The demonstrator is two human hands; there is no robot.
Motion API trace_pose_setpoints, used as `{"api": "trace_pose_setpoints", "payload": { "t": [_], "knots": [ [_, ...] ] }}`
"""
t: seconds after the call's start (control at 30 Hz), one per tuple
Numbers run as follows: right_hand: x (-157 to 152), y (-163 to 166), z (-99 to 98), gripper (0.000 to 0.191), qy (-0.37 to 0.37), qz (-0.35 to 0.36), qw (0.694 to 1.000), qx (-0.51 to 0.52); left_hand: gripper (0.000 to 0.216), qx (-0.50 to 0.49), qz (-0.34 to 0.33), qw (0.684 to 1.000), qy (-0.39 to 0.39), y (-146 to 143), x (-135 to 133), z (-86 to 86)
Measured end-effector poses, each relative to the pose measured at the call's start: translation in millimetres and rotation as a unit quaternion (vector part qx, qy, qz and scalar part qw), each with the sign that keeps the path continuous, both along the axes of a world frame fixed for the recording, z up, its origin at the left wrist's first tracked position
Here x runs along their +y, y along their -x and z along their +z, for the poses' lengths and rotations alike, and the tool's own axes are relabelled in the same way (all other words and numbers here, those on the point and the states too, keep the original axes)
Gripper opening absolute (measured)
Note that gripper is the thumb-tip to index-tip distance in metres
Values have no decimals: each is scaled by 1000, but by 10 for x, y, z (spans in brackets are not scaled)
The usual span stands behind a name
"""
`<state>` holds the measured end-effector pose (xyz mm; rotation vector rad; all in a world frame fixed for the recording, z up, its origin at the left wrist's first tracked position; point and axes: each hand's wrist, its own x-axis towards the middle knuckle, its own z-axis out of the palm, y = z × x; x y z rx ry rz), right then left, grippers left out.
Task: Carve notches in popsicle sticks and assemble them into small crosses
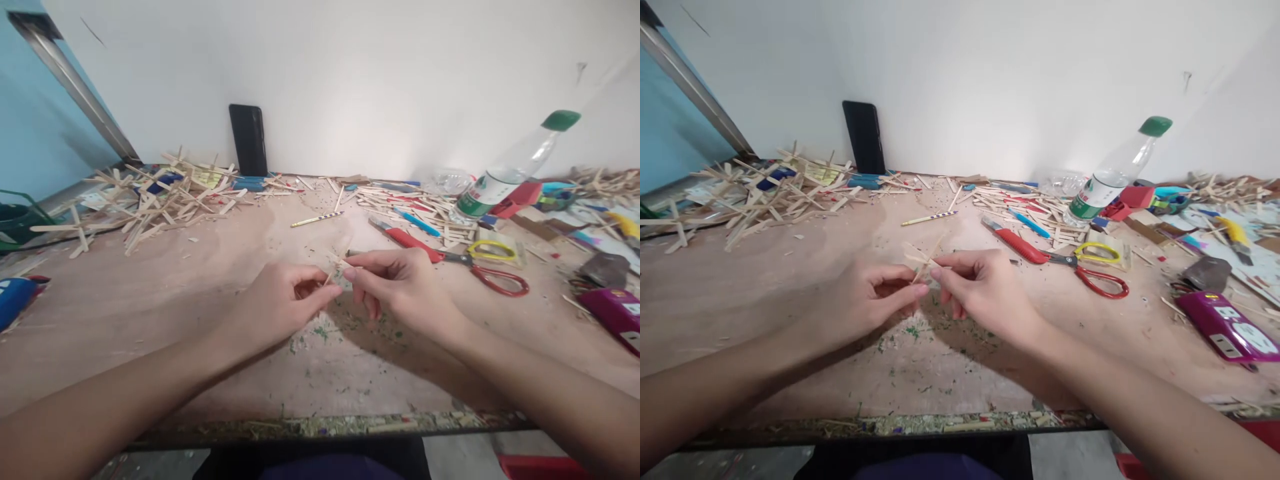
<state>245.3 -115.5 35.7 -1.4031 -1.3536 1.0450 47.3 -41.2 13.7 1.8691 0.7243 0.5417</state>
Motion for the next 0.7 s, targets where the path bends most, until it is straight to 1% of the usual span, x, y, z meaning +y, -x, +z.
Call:
{"api": "trace_pose_setpoints", "payload": {
  "t": [0.03, 0.07, 0.1, 0.17, 0.27, 0.37, 0.47, 0.7],
  "knots": [
    [-4, 9, -3, 22, 7, -3, 1000, 8, 32, 15, -1, 996, -87, 10, -13, -1],
    [-8, 19, -3, 21, 14, -7, 1000, 16, 35, 24, 0, 985, -171, 17, -24, -1],
    [-13, 31, 0, 20, 19, -12, 999, 24, 38, 27, 4, 971, -237, 22, -33, 0],
    [-17, 55, 12, 19, 29, -22, 998, 43, 40, 20, 12, 952, -305, 26, -42, -4],
    [-8, 80, 23, 18, 55, -30, 995, 79, 41, 14, 18, 937, -349, 25, -43, -25],
    [12, 89, 5, 14, 91, -24, 988, 123, 40, 9, 22, 927, -374, 26, -46, -49],
    [24, 95, -20, 13, 123, -10, 979, 162, 39, 12, 29, 922, -387, 33, -58, -47],
    [35, 83, -35, 14, 179, 9, 960, 214, 38, 31, 7, 911, -411, 33, -88, -9]
  ]
}}
